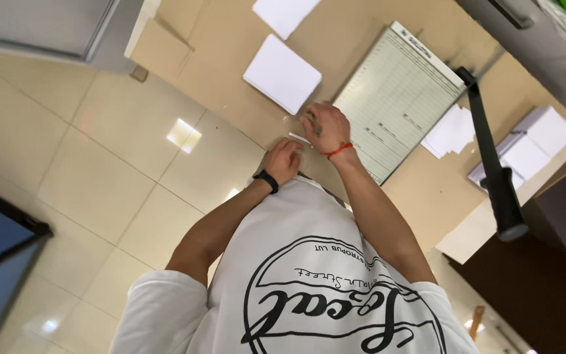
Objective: The person repeatedly places stacks of white paper onto a paper cutter, aligns them, and cuts them using the lever. The cut pieces are stacked on the table. The person handles the paper and cutter throughout the clip.
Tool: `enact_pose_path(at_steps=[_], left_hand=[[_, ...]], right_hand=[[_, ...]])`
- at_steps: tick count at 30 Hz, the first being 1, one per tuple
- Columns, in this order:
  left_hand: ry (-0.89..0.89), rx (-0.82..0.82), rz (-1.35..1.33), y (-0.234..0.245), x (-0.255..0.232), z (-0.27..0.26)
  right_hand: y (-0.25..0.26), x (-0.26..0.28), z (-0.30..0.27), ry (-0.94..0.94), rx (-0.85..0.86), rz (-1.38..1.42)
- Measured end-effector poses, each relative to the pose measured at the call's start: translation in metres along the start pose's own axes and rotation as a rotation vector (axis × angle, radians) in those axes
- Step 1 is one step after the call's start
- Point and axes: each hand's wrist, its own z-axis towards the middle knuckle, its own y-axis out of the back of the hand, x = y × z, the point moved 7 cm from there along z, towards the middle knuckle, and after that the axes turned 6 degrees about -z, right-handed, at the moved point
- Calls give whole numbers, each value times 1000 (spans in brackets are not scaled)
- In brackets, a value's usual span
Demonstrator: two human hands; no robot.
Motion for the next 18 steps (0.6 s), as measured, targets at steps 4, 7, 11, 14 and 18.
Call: enact_pose_path(at_steps=[4,7,11,14,18], left_hand=[[174,-179,-202,21,62,3],[215,-366,-311,52,70,13],[175,-571,-474,81,76,29],[178,-605,-567,96,63,43],[165,-601,-598,105,47,63]], right_hand=[[9,75,42,111,-27,-69],[-15,85,60,101,-7,-291],[-48,67,73,114,-5,-489],[-39,64,77,123,3,-451],[-15,78,83,97,33,-417]])
